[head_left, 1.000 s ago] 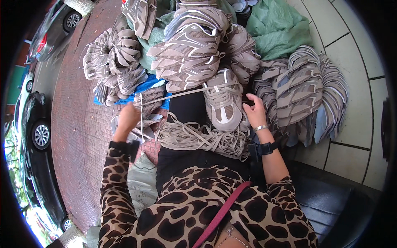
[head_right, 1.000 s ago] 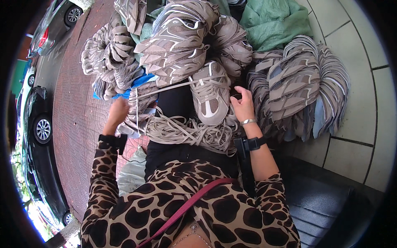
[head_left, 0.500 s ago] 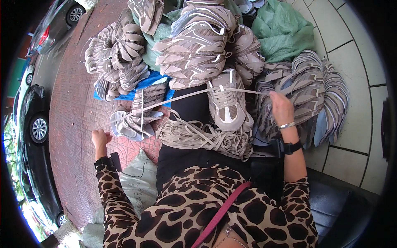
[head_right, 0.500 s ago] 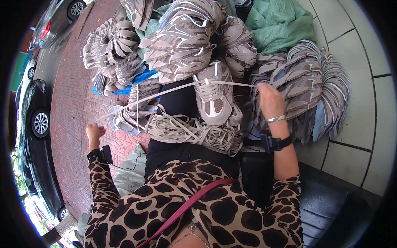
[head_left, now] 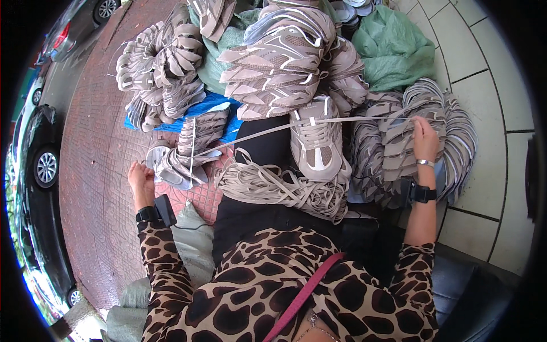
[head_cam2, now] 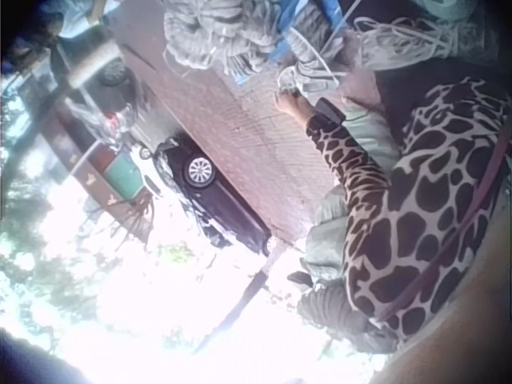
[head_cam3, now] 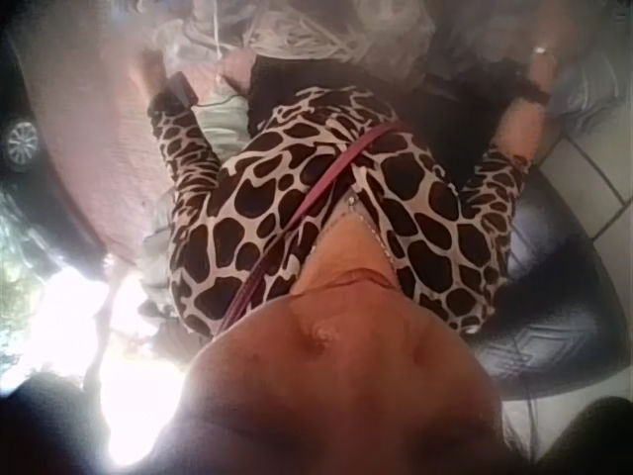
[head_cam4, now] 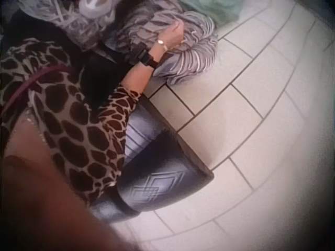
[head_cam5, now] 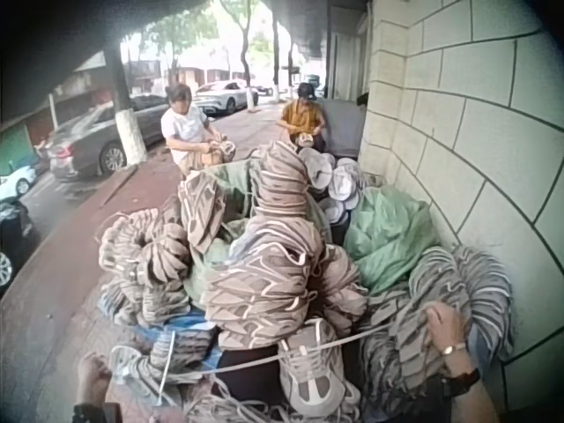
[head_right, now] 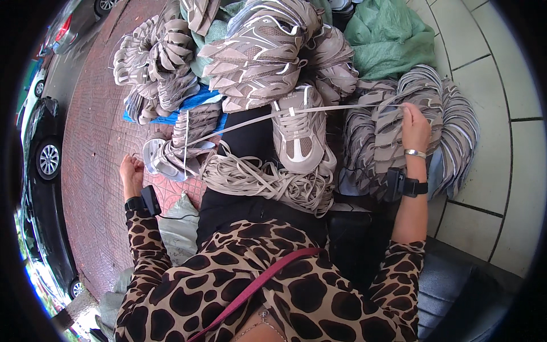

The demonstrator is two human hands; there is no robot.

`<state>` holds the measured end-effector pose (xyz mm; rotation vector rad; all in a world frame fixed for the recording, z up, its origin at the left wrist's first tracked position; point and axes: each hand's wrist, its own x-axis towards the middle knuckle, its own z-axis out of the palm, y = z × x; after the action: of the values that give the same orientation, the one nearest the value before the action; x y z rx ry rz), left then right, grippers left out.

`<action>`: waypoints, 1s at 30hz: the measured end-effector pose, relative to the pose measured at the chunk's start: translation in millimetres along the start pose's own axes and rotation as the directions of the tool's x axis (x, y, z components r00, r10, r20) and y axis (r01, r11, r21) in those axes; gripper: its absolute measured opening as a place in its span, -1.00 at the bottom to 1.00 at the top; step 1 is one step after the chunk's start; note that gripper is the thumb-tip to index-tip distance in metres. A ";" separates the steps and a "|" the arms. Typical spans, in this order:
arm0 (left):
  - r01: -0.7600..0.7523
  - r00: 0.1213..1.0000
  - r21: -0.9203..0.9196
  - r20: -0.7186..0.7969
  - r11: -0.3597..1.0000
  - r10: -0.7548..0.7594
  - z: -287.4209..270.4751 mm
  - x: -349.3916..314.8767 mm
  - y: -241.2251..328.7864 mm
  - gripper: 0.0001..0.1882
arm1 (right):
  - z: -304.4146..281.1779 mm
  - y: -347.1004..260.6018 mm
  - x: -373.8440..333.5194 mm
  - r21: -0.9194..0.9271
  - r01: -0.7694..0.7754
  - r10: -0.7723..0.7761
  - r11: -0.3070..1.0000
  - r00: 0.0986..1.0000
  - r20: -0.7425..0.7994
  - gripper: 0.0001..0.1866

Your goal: The person threads shoelaces through the eyelets of a sneaker, pulling them tight and arranging them. They handle a single shoe at a time, surrounded by stacks of similar footwear.

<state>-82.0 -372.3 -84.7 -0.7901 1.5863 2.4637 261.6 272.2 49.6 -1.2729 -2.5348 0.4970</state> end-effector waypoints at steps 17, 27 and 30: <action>-0.225 0.964 0.294 0.203 0.929 0.170 93.8 -75.8 -41.0 -0.47 | -52.7 71.0 -6.0 0.810 0.017 0.274 0.586 0.937 -0.218 -0.50; -0.889 0.439 0.402 0.884 0.219 0.160 252.2 -182.6 -157.9 -0.87 | 94.4 -90.0 -37.8 0.609 0.201 -0.392 0.768 0.899 0.197 -0.90; -0.878 0.466 0.452 0.883 0.158 0.059 255.0 -188.4 -167.3 -0.85 | 102.7 -100.0 -38.0 0.554 0.236 -0.389 0.798 0.905 0.174 -0.89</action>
<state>46.5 -39.5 -50.1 1.0342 2.5567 1.1007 172.8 166.9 -5.2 -0.5934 -2.4861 1.2559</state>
